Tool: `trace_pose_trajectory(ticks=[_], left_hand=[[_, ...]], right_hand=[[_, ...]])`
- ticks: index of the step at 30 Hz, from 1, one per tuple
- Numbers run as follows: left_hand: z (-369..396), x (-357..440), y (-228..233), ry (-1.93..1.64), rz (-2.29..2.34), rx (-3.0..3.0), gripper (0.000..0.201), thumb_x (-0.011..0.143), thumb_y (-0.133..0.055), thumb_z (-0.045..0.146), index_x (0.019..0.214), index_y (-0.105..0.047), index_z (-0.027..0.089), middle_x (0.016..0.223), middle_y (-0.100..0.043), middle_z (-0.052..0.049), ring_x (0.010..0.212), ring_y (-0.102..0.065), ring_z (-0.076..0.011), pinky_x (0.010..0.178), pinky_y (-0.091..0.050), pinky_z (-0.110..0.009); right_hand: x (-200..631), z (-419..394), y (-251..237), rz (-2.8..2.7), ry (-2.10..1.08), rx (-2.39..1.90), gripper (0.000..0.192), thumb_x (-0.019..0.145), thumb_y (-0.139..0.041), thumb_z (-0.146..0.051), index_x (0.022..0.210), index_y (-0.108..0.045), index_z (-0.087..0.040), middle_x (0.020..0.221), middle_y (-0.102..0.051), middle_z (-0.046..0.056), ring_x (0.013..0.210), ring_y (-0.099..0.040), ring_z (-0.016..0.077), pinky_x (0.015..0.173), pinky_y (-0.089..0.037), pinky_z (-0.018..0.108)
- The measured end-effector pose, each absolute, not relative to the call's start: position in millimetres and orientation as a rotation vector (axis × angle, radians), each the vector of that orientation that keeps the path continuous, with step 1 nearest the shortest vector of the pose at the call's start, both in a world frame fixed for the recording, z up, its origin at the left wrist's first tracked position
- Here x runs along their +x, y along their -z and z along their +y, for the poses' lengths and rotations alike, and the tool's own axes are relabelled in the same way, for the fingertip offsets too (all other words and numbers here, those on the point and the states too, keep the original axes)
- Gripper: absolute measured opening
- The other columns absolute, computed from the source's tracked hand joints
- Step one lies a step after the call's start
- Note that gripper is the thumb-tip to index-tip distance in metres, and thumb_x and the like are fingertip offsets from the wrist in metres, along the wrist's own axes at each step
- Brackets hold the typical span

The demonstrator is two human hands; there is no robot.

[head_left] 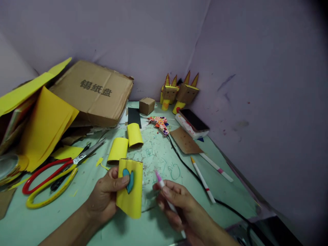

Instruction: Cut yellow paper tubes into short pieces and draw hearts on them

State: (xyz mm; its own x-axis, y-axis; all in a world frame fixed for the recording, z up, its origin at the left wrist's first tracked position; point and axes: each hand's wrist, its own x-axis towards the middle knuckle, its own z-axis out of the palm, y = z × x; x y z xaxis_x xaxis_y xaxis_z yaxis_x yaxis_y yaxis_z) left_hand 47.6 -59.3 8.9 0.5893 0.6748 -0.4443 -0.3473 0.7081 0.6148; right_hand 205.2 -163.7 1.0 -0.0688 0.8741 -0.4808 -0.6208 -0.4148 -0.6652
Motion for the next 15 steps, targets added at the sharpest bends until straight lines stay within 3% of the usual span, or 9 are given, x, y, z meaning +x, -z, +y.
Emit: trace_pose_trajectory(ticks=[3,8,12,15], left_hand=[[-64.8,51.8,-8.1,-0.56,0.673,0.504,0.038,0.036,-0.09,0.023,0.066,-0.073,0.01,0.053,-0.068,-0.005,0.043,-0.06,-0.0138,0.043,-0.052,-0.021],[-70.5,53.3,-7.0,-0.563,0.66,0.507,0.032,0.038,-0.09,0.021,0.062,-0.072,0.011,0.056,-0.069,-0.005,0.049,-0.062,-0.0138,0.048,-0.052,-0.02],[-70.9,50.4,-0.6,-0.579,0.7,0.49,0.032,0.042,-0.089,0.018,0.069,-0.074,0.013,0.059,-0.071,-0.005,0.052,-0.064,-0.0156,0.051,-0.054,-0.022],[-69.5,50.7,3.2,-0.573,0.752,0.497,0.03,0.043,-0.089,0.019,0.068,-0.073,0.013,0.058,-0.07,-0.005,0.05,-0.063,-0.0163,0.05,-0.054,-0.024]], right_hand=[[194.7,-153.7,-2.7,-0.317,-1.632,-1.093,0.058,0.051,-0.085,-0.044,0.093,-0.058,-0.015,0.056,-0.054,-0.008,0.032,-0.027,-0.0011,0.031,-0.014,0.014],[178.2,-142.6,0.7,-0.493,-1.494,-1.228,0.04,0.057,-0.079,-0.044,0.075,-0.06,-0.014,0.042,-0.042,-0.011,0.033,-0.024,0.0017,0.035,-0.021,0.018],[205.7,-152.6,-10.2,-0.746,-1.252,-1.555,0.023,0.061,-0.071,-0.035,0.07,-0.067,-0.015,0.054,-0.057,-0.002,0.048,-0.047,0.0098,0.049,-0.035,0.022],[261.7,-167.9,-24.4,-0.994,-0.707,-1.931,0.023,0.068,-0.065,-0.039,0.072,-0.071,-0.017,0.066,-0.067,0.004,0.062,-0.057,0.0185,0.058,-0.04,0.028]])
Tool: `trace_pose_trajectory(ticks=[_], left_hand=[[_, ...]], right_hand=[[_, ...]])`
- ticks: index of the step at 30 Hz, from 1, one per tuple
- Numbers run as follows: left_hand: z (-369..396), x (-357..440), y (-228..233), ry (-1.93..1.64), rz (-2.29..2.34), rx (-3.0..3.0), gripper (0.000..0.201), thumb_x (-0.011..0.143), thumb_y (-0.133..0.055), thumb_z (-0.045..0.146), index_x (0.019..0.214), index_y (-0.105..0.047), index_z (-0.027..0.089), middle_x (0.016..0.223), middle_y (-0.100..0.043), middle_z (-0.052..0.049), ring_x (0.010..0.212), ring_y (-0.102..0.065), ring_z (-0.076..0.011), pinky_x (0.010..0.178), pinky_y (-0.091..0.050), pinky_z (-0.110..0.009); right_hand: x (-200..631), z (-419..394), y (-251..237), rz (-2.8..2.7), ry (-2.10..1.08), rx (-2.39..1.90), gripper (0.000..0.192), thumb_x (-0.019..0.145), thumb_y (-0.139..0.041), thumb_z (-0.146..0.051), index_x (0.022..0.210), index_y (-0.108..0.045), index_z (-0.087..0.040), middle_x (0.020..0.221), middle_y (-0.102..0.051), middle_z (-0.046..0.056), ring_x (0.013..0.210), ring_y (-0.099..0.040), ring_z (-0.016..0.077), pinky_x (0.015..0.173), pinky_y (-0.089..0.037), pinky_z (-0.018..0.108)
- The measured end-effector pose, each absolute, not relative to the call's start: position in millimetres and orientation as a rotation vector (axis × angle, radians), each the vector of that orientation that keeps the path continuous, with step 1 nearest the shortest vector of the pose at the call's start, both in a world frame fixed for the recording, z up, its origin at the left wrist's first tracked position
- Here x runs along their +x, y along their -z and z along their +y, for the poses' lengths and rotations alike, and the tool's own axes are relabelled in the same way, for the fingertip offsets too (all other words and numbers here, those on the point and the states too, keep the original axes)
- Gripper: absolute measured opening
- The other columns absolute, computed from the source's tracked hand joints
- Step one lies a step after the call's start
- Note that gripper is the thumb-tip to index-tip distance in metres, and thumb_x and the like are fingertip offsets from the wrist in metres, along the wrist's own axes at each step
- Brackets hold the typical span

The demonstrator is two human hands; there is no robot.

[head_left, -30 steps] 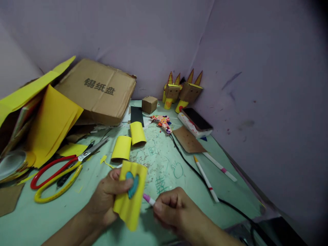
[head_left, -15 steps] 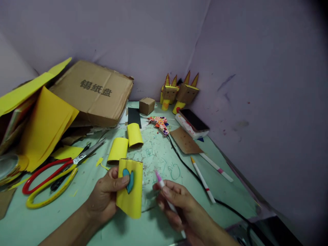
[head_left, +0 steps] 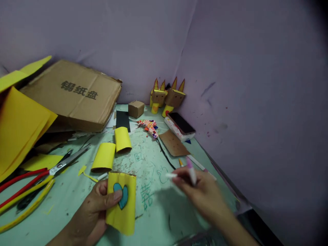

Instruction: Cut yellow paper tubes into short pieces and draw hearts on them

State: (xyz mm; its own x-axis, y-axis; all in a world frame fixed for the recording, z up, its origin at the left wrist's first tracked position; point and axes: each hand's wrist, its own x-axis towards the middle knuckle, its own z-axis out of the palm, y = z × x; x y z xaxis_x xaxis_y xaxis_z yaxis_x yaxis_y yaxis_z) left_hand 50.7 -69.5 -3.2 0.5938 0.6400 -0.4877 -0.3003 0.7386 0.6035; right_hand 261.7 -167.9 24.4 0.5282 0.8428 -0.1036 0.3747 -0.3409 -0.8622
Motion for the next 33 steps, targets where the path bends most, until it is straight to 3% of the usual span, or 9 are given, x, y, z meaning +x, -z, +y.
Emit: trace_pose_trajectory(ticks=[5,10,12,15,20,23,27,33], left_hand=[[-67.7,57.2,1.9,-0.571,0.808,0.583,0.027,0.045,-0.088,0.019,0.064,-0.069,0.012,0.057,-0.069,-0.005,0.051,-0.064,-0.0172,0.05,-0.055,-0.026],[-68.4,61.2,3.3,-0.625,0.887,0.64,0.028,0.048,-0.087,0.021,0.069,-0.07,0.012,0.057,-0.068,-0.003,0.051,-0.064,-0.0174,0.05,-0.055,-0.026],[-69.8,61.3,6.6,-0.597,0.912,0.7,0.028,0.051,-0.086,0.025,0.069,-0.07,0.012,0.057,-0.068,-0.004,0.051,-0.064,-0.0198,0.05,-0.055,-0.029],[-72.4,61.1,10.9,-0.597,0.957,0.802,0.028,0.053,-0.085,0.031,0.071,-0.071,0.014,0.059,-0.07,-0.006,0.055,-0.066,-0.0239,0.052,-0.056,-0.033],[-71.7,60.4,13.8,-0.669,0.928,0.851,0.028,0.058,-0.082,0.034,0.075,-0.072,0.014,0.066,-0.072,-0.007,0.058,-0.065,-0.0232,0.057,-0.054,-0.034],[-68.1,59.2,14.6,-0.738,0.92,0.823,0.031,0.055,-0.083,0.03,0.078,-0.072,0.014,0.065,-0.071,-0.005,0.056,-0.063,-0.0211,0.055,-0.051,-0.031],[-63.4,58.1,16.2,-0.767,0.923,0.794,0.035,0.049,-0.085,0.024,0.08,-0.072,0.015,0.062,-0.069,-0.002,0.054,-0.061,-0.0201,0.054,-0.049,-0.03],[-60.1,60.2,20.9,-0.717,0.923,0.857,0.038,0.055,-0.082,0.037,0.081,-0.07,0.013,0.062,-0.068,-0.003,0.055,-0.061,-0.0201,0.055,-0.048,-0.03]], right_hand=[[354.8,-171.4,-28.4,-1.124,0.013,-2.488,0.019,0.076,-0.055,-0.026,0.077,-0.07,-0.016,0.067,-0.068,0.009,0.065,-0.061,0.0242,0.06,-0.037,0.031],[370.7,-164.0,-18.2,-1.143,0.018,-2.464,0.02,0.075,-0.054,-0.02,0.084,-0.071,-0.015,0.066,-0.067,0.007,0.062,-0.06,0.0215,0.057,-0.037,0.028],[356.6,-166.9,-18.5,-1.085,-0.101,-2.377,0.028,0.077,-0.055,-0.027,0.099,-0.069,-0.015,0.073,-0.068,0.006,0.058,-0.059,0.0185,0.052,-0.037,0.027],[319.7,-169.1,-21.3,-0.916,-0.617,-1.994,0.045,0.08,-0.056,-0.042,0.117,-0.061,-0.017,0.084,-0.068,0.006,0.052,-0.055,0.014,0.044,-0.033,0.023],[241.6,-135.8,-19.3,-0.912,-1.09,-1.606,0.05,0.072,-0.066,-0.04,0.113,-0.062,-0.012,0.097,-0.067,0.01,0.065,-0.057,0.0132,0.05,-0.038,0.021],[208.1,-104.8,-15.6,-0.918,-1.173,-1.595,0.048,0.062,-0.074,-0.03,0.104,-0.063,-0.009,0.086,-0.065,0.006,0.065,-0.056,0.0127,0.057,-0.043,0.023],[193.8,-85.0,-9.3,-0.948,-1.189,-1.562,0.021,0.06,-0.072,-0.027,0.074,-0.065,-0.012,0.058,-0.056,-0.002,0.053,-0.048,0.0102,0.052,-0.038,0.023],[200.2,-88.8,3.9,-0.932,-1.244,-1.45,0.03,0.061,-0.071,-0.039,0.058,-0.053,-0.015,0.051,-0.046,-0.004,0.049,-0.038,0.008,0.048,-0.031,0.022]])
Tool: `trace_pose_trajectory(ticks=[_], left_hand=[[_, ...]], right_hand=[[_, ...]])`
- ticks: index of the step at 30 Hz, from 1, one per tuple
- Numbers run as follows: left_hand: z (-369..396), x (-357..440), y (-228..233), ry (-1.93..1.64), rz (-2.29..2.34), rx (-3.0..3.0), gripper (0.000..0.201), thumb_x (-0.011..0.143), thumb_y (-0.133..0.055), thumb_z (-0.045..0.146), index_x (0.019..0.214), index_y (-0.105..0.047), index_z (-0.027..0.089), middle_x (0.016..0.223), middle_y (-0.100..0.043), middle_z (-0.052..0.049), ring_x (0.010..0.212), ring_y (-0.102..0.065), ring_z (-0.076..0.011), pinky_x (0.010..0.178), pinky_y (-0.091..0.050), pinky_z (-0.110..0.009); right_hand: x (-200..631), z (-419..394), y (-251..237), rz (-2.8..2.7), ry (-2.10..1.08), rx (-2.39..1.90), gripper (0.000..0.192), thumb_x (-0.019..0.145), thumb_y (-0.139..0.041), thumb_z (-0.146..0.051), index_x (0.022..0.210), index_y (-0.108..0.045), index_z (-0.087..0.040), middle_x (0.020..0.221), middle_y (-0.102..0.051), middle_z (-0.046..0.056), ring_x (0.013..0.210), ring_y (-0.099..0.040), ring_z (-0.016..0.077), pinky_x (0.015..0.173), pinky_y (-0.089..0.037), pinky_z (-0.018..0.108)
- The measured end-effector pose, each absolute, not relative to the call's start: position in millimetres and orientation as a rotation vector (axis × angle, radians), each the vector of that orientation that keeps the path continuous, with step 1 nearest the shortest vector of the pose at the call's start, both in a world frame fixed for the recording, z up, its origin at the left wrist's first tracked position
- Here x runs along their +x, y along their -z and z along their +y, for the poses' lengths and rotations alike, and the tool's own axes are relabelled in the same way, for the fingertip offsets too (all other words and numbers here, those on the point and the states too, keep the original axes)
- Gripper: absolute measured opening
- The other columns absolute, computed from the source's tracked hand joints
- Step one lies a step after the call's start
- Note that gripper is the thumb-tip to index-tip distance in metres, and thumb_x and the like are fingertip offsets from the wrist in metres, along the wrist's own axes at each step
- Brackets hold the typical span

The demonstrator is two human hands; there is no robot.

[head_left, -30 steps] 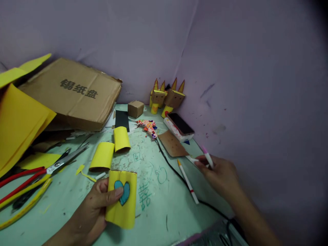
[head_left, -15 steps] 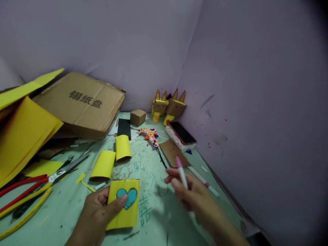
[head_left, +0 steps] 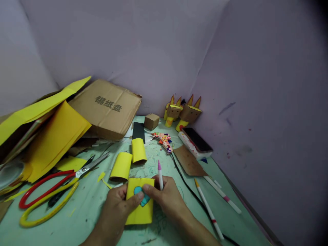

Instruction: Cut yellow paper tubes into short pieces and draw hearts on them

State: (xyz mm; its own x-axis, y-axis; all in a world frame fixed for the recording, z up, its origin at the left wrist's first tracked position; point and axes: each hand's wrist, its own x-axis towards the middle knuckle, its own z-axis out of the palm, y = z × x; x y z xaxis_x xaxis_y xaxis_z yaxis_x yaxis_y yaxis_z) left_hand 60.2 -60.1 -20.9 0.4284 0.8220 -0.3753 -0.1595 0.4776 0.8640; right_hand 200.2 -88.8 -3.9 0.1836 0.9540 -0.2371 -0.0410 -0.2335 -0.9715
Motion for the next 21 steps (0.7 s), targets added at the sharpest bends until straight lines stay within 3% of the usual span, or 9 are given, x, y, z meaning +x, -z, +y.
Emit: trace_pose_trajectory(ticks=[5,13,16,18,20,21], left_hand=[[-59.7,62.2,18.5,-0.669,0.843,0.886,0.04,0.055,-0.082,0.037,0.084,-0.069,0.012,0.068,-0.07,-0.006,0.061,-0.062,-0.0204,0.056,-0.047,-0.027],[-63.3,65.7,4.1,-0.712,0.958,0.861,0.031,0.055,-0.081,0.035,0.073,-0.068,0.012,0.06,-0.067,-0.003,0.053,-0.059,-0.0154,0.053,-0.046,-0.026],[-63.4,65.4,0.6,-0.731,0.999,0.824,0.031,0.055,-0.08,0.035,0.071,-0.067,0.012,0.059,-0.067,-0.003,0.051,-0.058,-0.0152,0.05,-0.046,-0.026],[-62.4,65.5,0.2,-0.718,1.029,0.815,0.029,0.056,-0.079,0.034,0.07,-0.067,0.012,0.059,-0.067,-0.004,0.05,-0.059,-0.0152,0.049,-0.046,-0.026],[-61.1,66.1,0.9,-0.694,1.042,0.811,0.027,0.057,-0.078,0.033,0.069,-0.066,0.012,0.058,-0.066,-0.004,0.049,-0.059,-0.0152,0.048,-0.047,-0.026],[-60.6,66.5,1.4,-0.691,1.04,0.808,0.028,0.057,-0.077,0.033,0.07,-0.066,0.012,0.058,-0.067,-0.004,0.049,-0.059,-0.0152,0.047,-0.047,-0.026]], right_hand=[[204.2,-89.1,13.2,-0.952,-1.139,-1.527,0.032,0.062,-0.071,-0.039,0.055,-0.049,-0.016,0.048,-0.041,-0.006,0.046,-0.032,0.007,0.043,-0.025,0.021],[206.0,-90.3,15.3,-0.951,-1.255,-1.501,0.036,0.064,-0.074,-0.044,0.065,-0.056,-0.013,0.054,-0.046,-0.003,0.047,-0.038,0.0076,0.04,-0.027,0.019],[215.5,-91.5,3.8,-0.879,-1.232,-1.443,0.051,0.065,-0.074,-0.05,0.097,-0.061,-0.012,0.067,-0.055,0.0,0.045,-0.037,0.0062,0.035,-0.021,0.016],[222.5,-93.3,-5.1,-0.758,-1.15,-1.331,0.068,0.069,-0.069,-0.055,0.125,-0.05,-0.022,0.089,-0.062,0.005,0.049,-0.043,0.0076,0.034,-0.022,0.015],[227.3,-96.7,-12.5,-0.694,-1.067,-1.22,0.067,0.072,-0.068,-0.053,0.132,-0.045,-0.034,0.107,-0.061,0.006,0.056,-0.049,0.0096,0.036,-0.028,0.015],[228.6,-98.9,-15.3,-0.697,-1.043,-1.173,0.059,0.073,-0.07,-0.048,0.128,-0.051,-0.036,0.11,-0.062,0.006,0.058,-0.051,0.0099,0.038,-0.031,0.016]])
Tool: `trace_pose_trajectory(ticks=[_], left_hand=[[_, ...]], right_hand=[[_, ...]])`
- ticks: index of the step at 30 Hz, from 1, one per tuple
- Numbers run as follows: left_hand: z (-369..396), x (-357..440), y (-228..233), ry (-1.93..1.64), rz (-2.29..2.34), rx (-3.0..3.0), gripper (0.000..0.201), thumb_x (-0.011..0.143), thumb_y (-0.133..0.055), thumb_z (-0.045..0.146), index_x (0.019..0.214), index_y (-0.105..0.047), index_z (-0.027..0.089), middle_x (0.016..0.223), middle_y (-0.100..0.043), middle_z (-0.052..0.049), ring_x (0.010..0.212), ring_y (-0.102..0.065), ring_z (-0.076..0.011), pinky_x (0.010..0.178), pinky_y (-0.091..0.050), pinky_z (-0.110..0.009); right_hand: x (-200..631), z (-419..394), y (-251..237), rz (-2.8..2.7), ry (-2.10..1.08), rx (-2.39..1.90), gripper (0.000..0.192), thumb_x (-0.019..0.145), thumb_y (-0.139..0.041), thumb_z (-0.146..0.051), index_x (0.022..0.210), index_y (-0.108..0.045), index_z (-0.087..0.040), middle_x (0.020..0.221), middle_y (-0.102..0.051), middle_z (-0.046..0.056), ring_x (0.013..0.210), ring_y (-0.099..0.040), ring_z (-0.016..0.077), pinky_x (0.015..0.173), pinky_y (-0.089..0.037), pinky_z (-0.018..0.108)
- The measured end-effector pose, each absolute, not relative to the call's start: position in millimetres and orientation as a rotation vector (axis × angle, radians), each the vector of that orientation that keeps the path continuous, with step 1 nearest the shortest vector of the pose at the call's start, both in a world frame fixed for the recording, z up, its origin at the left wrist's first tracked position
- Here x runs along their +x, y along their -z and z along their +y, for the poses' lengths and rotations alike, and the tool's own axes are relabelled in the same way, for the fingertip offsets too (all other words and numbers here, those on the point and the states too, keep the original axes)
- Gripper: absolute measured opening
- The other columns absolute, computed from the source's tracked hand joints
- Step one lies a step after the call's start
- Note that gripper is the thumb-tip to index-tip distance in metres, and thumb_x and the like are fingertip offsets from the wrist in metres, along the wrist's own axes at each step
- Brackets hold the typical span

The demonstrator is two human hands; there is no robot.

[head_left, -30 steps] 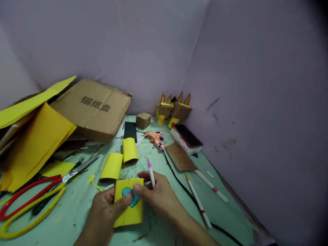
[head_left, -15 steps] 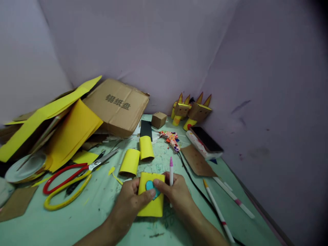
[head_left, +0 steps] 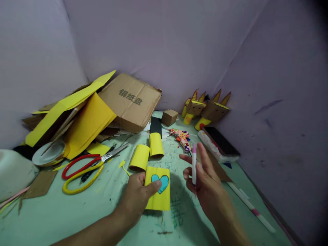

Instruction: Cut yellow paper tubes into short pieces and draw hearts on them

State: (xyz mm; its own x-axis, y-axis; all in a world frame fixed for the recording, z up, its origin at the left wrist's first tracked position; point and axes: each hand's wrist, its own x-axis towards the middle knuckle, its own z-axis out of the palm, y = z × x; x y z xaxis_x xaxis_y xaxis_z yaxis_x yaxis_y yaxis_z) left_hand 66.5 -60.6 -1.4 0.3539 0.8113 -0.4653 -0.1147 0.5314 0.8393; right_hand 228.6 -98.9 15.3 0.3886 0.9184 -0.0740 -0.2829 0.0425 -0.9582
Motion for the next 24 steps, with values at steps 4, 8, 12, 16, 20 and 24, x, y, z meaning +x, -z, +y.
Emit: trace_pose_trajectory(ticks=[4,8,12,16,20,24], left_hand=[[-60.7,67.3,3.1,-0.73,1.023,0.812,0.03,0.056,-0.077,0.034,0.071,-0.065,0.012,0.058,-0.066,-0.003,0.049,-0.057,-0.0139,0.047,-0.046,-0.025],[-63.6,66.2,0.9,-0.714,1.041,0.83,0.029,0.057,-0.076,0.033,0.073,-0.065,0.012,0.057,-0.065,-0.002,0.048,-0.057,-0.0136,0.047,-0.045,-0.025],[-65.0,65.9,-2.4,-0.723,1.016,0.831,0.03,0.057,-0.074,0.032,0.078,-0.066,0.011,0.059,-0.066,-0.003,0.05,-0.058,-0.0144,0.049,-0.046,-0.026],[-64.8,65.4,-3.7,-0.716,1.034,0.831,0.032,0.057,-0.074,0.031,0.082,-0.068,0.012,0.062,-0.067,-0.003,0.053,-0.059,-0.016,0.053,-0.047,-0.028],[-64.7,64.5,-4.7,-0.74,0.951,0.83,0.029,0.056,-0.074,0.032,0.076,-0.069,0.012,0.063,-0.067,-0.003,0.057,-0.059,-0.0163,0.056,-0.046,-0.028],[-64.4,64.5,-5.2,-0.734,0.966,0.82,0.025,0.055,-0.073,0.029,0.073,-0.068,0.013,0.063,-0.066,-0.002,0.058,-0.058,-0.016,0.058,-0.046,-0.028]], right_hand=[[230.8,-106.5,-19.7,-0.766,-1.026,-0.997,0.01,0.066,-0.073,-0.027,0.074,-0.077,-0.021,0.083,-0.069,0.006,0.05,-0.047,0.0068,0.04,-0.033,0.017],[231.3,-105.4,-16.5,-0.714,-1.021,-0.894,0.024,0.068,-0.066,-0.027,0.089,-0.075,-0.02,0.087,-0.073,0.009,0.068,-0.064,0.017,0.064,-0.052,0.028],[225.7,-100.4,-5.8,-0.703,-1.013,-0.963,0.045,0.063,-0.075,-0.022,0.106,-0.063,-0.026,0.105,-0.072,0.007,0.099,-0.065,0.0251,0.089,-0.049,0.039],[217.8,-102.5,4.0,-0.772,-0.952,-1.18,0.035,0.066,-0.079,-0.028,0.091,-0.054,-0.026,0.108,-0.07,0.006,0.102,-0.064,0.0247,0.09,-0.048,0.038],[213.4,-107.5,6.8,-0.974,-1.04,-1.364,0.031,0.071,-0.074,-0.041,0.085,-0.052,-0.024,0.084,-0.068,0.001,0.077,-0.063,0.0191,0.064,-0.05,0.025],[213.8,-106.8,11.4,-1.05,-1.147,-1.469,0.033,0.072,-0.071,-0.046,0.08,-0.05,-0.023,0.06,-0.051,-0.005,0.054,-0.047,0.0131,0.047,-0.039,0.021]])
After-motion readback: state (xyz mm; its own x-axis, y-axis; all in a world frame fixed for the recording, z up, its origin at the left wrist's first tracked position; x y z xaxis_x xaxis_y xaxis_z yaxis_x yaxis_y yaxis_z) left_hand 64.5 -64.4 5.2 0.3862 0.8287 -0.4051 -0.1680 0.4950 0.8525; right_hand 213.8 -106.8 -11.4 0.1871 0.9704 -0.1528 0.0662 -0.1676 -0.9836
